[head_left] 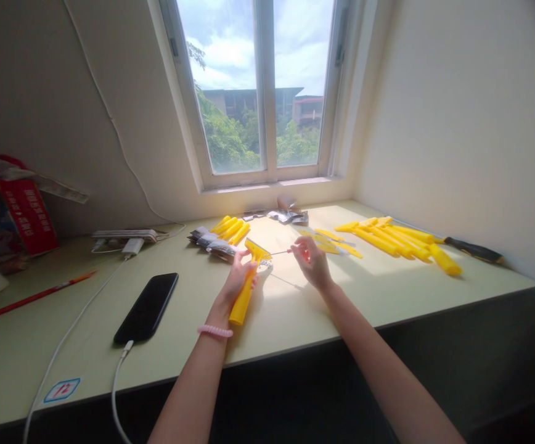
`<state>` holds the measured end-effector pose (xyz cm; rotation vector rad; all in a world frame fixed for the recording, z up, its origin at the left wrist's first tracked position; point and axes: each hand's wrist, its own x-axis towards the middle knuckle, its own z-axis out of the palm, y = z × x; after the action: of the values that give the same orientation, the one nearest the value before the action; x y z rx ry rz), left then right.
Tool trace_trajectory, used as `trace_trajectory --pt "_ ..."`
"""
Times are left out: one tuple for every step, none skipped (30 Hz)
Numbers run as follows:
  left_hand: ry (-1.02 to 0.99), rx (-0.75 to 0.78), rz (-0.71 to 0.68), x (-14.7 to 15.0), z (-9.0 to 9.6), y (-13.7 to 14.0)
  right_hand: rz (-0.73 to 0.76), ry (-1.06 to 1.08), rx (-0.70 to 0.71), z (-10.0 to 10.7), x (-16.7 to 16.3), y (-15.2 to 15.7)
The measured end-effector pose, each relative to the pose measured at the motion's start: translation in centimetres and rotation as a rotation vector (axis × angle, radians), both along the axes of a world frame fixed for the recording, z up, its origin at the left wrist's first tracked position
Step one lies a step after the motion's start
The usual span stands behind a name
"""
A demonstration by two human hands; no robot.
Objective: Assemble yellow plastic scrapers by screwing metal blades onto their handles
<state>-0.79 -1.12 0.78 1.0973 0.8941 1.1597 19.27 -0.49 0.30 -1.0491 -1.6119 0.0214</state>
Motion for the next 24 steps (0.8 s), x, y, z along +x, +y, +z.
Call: trace_trajectory --pt "-0.001 0.002 -0.003 -0.01 0.00 -0.01 -0.006 0.017 -0.014 -0.04 0.01 0.00" --pt "-0.003 0.003 -0.006 -0.01 0.00 -0.01 -0.016 0.025 -0.024 -0.09 0.03 0.01" --pt "-0.005 0.003 -0.008 -0.02 -0.01 -0.01 -0.025 0.028 -0.034 -0.14 0.05 0.04" --pt "-0.006 0.003 -0.010 -0.02 -0.02 0.01 -0.032 0.029 -0.045 -0.20 0.08 0.08" --pt "-0.005 0.002 -0.012 -0.02 -0.03 0.03 -0.042 0.030 -0.055 -0.25 0.11 0.12" --pt "-0.004 0.000 -0.013 -0.01 -0.03 0.05 -0.055 0.028 -0.067 -0.30 0.14 0.15" --pt "-0.002 -0.001 -0.014 0.00 -0.03 0.07 -0.071 0.022 -0.080 -0.33 0.16 0.18" --pt "0.000 -0.003 -0.014 0.02 -0.03 0.08 -0.088 0.009 -0.092 -0.34 0.17 0.19" --pt "0.001 -0.005 -0.013 0.04 -0.01 0.08 -0.098 -0.010 -0.103 -0.34 0.18 0.20" --pt "0.001 -0.008 -0.008 0.06 0.01 0.07 -0.100 -0.032 -0.109 -0.32 0.18 0.19" --pt "0.000 -0.013 -0.001 0.07 0.03 0.05 -0.091 -0.054 -0.108 -0.29 0.17 0.17" --pt "-0.002 -0.018 0.008 0.08 0.06 0.03 -0.074 -0.073 -0.098 -0.25 0.16 0.15" --pt "-0.006 -0.023 0.014 0.09 0.09 0.00 -0.054 -0.087 -0.080 -0.22 0.14 0.13" --pt "-0.010 -0.027 0.017 0.09 0.13 -0.03 -0.034 -0.092 -0.058 -0.18 0.12 0.12" --pt "-0.013 -0.031 0.014 0.09 0.16 -0.07 -0.012 -0.091 -0.039 -0.16 0.08 0.10" --pt "-0.013 -0.032 0.010 0.09 0.19 -0.10 0.007 -0.082 -0.027 -0.15 0.05 0.09" --pt "-0.011 -0.031 0.005 0.09 0.21 -0.13 0.023 -0.067 -0.023 -0.15 0.01 0.08" --pt "-0.008 -0.030 0.001 0.10 0.22 -0.16 0.033 -0.048 -0.026 -0.17 -0.03 0.08" --pt "-0.002 -0.027 -0.001 0.10 0.22 -0.18 0.037 -0.026 -0.035 -0.19 -0.05 0.08" --pt "0.004 -0.021 -0.002 0.11 0.22 -0.20 0.033 -0.005 -0.049 -0.22 -0.06 0.09" --pt "0.009 -0.016 -0.002 0.11 0.21 -0.22 0.019 0.013 -0.064 -0.25 -0.05 0.11" --pt "0.012 -0.011 -0.005 0.10 0.19 -0.23 0.001 0.026 -0.080 -0.27 -0.02 0.13" --pt "0.011 -0.008 -0.008 0.09 0.17 -0.24 -0.014 0.032 -0.096 -0.29 0.01 0.15" --pt "0.006 -0.006 -0.009 0.08 0.15 -0.23 -0.023 0.030 -0.112 -0.30 0.06 0.17"
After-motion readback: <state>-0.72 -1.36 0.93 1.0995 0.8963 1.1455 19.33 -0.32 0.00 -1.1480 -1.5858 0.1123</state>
